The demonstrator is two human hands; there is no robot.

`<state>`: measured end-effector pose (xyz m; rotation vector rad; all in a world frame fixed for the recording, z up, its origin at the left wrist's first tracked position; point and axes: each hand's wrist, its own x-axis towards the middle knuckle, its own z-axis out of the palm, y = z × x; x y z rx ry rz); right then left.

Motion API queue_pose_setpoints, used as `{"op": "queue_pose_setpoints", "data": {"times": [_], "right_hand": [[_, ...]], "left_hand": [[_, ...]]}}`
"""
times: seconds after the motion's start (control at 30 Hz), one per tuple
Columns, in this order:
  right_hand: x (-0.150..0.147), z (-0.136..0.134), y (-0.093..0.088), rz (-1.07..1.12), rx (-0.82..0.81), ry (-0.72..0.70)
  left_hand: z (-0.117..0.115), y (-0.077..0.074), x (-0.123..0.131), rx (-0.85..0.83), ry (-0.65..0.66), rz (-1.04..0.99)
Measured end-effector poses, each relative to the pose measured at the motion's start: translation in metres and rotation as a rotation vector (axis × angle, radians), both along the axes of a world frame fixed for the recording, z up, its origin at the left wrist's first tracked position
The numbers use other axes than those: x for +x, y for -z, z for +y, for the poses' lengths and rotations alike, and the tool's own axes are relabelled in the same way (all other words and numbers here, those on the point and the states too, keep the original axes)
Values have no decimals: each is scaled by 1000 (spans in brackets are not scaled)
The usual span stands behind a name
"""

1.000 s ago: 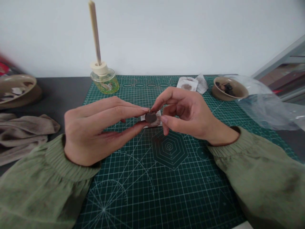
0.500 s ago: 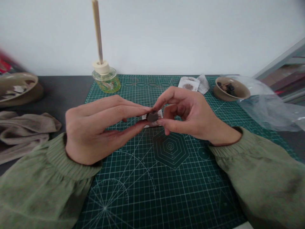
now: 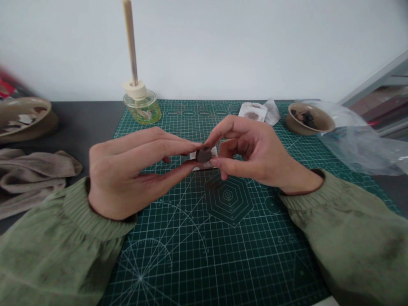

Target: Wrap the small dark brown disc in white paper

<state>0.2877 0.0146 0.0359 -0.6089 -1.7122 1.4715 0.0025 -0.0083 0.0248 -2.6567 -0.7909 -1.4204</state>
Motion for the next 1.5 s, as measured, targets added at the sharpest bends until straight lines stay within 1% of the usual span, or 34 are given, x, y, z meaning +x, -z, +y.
{"op": "queue_pose_setpoints", "data": {"times": [0.07,0.23,0.43,0.53,0.6,0.7,0.73,0.8,0.87,0.93,1.0,1.27,1.4,1.5], "right_hand": [[0,0,0,4,0,-5],[1,0,1,12,2,-9],[0,0,2,20,-12,-13],[0,0,3,-15,40,17],[1,1,3,-84,141,105],[6,3,4,-277,385,244],[7,5,6,-342,479,258],[10,8,9,-453,647,237],[12,11,12,-561,742,192],[13,13,15,-655,760,176],[14,13,16,-696,745,183],[12,13,16,-693,727,183],[9,15,17,-697,718,189],[9,15,18,-685,715,184]], "left_hand": [[-2,0,0,1,-13,8],[-4,-1,-1,-66,-44,37],[-5,-1,-2,-53,-37,35],[-6,-2,0,-113,-67,61],[-4,-2,1,-181,-107,102],[3,3,1,-271,-109,188],[6,6,0,-289,-86,211],[10,12,-2,-333,-48,261],[12,17,-3,-368,-29,301],[13,21,-5,-384,-28,332],[14,22,-6,-389,-26,347],[15,19,-4,-396,-10,325],[16,19,-4,-441,-18,308],[16,19,-5,-413,-28,328]]}}
